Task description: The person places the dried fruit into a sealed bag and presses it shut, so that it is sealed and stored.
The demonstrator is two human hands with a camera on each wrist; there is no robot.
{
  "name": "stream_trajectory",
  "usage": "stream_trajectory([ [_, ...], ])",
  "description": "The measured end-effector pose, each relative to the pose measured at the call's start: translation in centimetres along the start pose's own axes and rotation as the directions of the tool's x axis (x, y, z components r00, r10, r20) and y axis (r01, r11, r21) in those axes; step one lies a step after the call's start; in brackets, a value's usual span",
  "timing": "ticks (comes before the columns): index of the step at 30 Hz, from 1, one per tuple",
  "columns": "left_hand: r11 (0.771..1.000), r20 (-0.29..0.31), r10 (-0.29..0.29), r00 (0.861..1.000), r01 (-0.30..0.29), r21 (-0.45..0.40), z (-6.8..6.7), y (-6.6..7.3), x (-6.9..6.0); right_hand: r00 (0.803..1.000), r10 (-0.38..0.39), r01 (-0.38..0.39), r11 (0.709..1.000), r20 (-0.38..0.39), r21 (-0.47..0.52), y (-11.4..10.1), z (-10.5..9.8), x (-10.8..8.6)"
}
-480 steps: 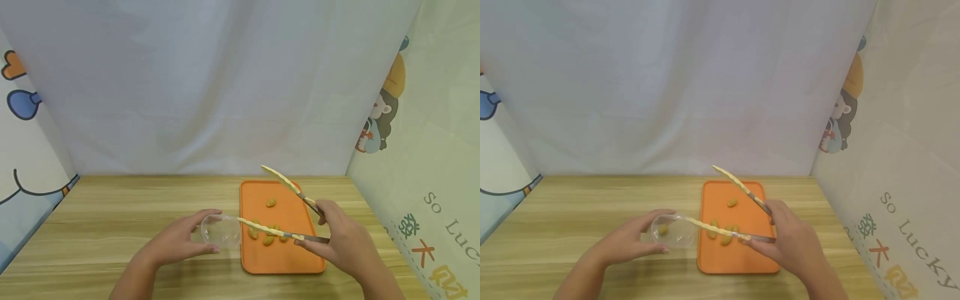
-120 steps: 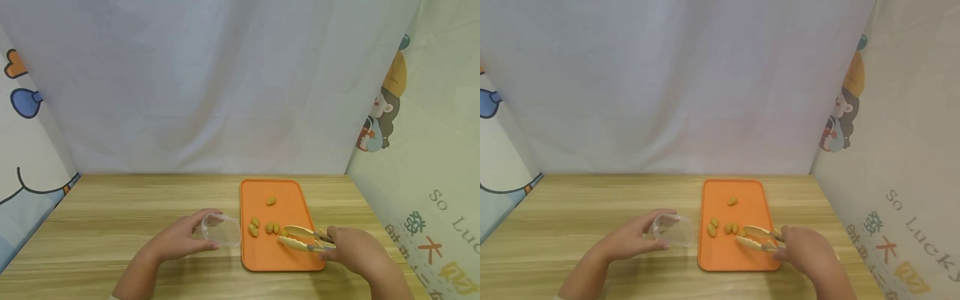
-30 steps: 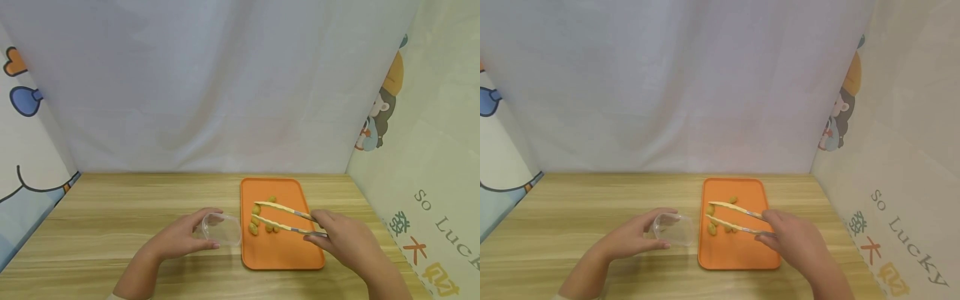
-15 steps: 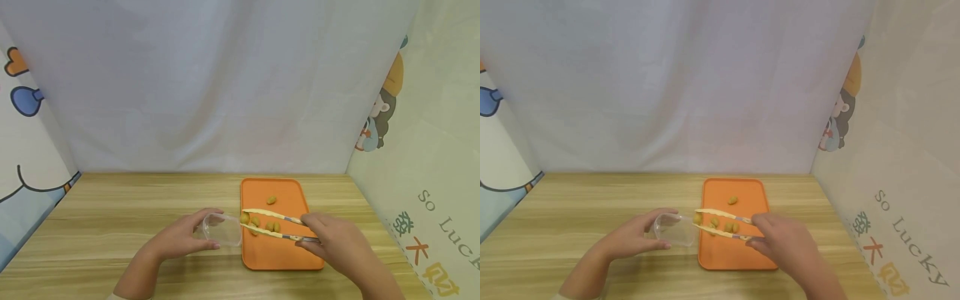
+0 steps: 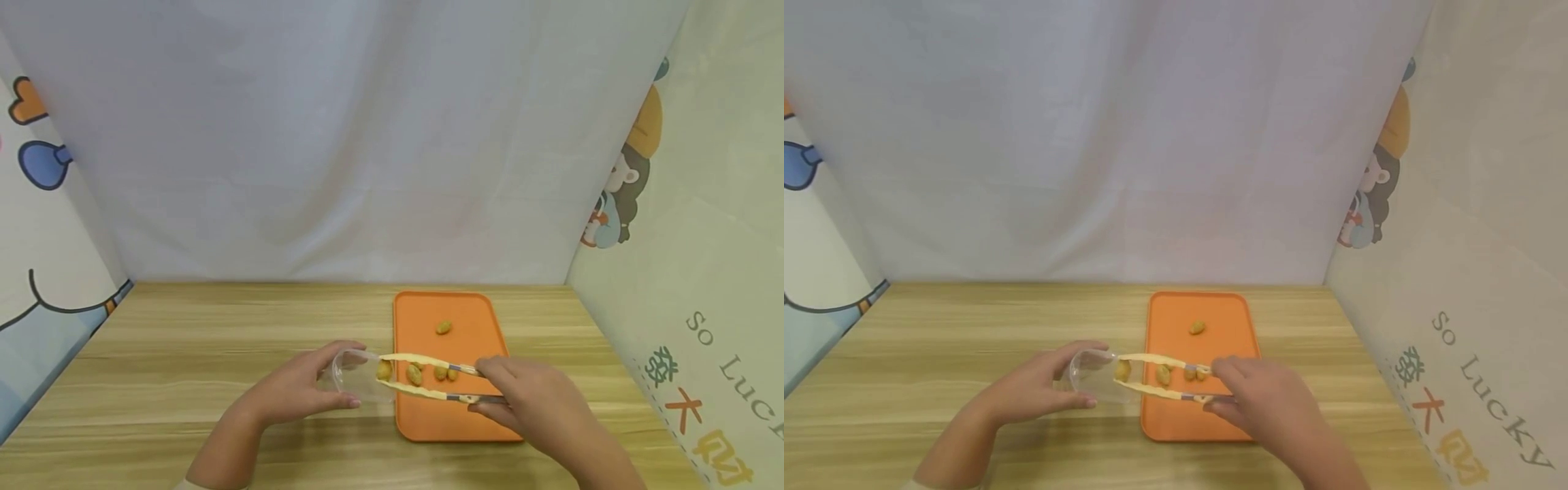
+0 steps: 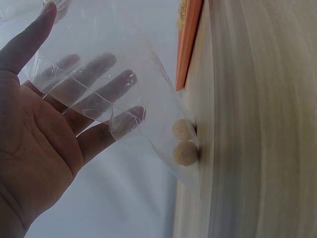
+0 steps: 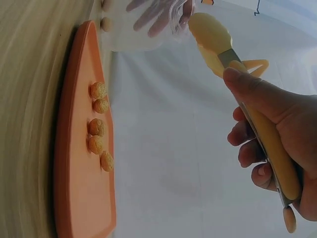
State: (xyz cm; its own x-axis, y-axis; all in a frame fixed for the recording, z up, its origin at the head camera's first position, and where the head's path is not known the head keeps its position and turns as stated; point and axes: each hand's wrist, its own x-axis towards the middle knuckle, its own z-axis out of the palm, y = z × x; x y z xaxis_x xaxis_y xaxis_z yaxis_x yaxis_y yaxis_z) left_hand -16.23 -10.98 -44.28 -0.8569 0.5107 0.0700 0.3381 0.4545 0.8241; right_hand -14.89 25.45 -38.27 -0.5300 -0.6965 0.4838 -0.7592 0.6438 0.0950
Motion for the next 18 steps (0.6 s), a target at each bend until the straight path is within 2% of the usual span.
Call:
stream_trajectory([
  [8, 1.000, 0.005, 0.004, 1.000, -0.004, -0.009, 0.0, 0.0, 0.0, 1.000, -0.003, 0.002, 0.999, 0.004, 0.041, -0.4, 0.3, 0.1],
  [18, 1.000, -0.014, 0.014, 1.000, -0.013, 0.009, 0.1, 0.0, -0.1, 1.000, -0.004, 0.003, 0.999, 0.026, 0.045, -1.1, 0.9, 0.3],
])
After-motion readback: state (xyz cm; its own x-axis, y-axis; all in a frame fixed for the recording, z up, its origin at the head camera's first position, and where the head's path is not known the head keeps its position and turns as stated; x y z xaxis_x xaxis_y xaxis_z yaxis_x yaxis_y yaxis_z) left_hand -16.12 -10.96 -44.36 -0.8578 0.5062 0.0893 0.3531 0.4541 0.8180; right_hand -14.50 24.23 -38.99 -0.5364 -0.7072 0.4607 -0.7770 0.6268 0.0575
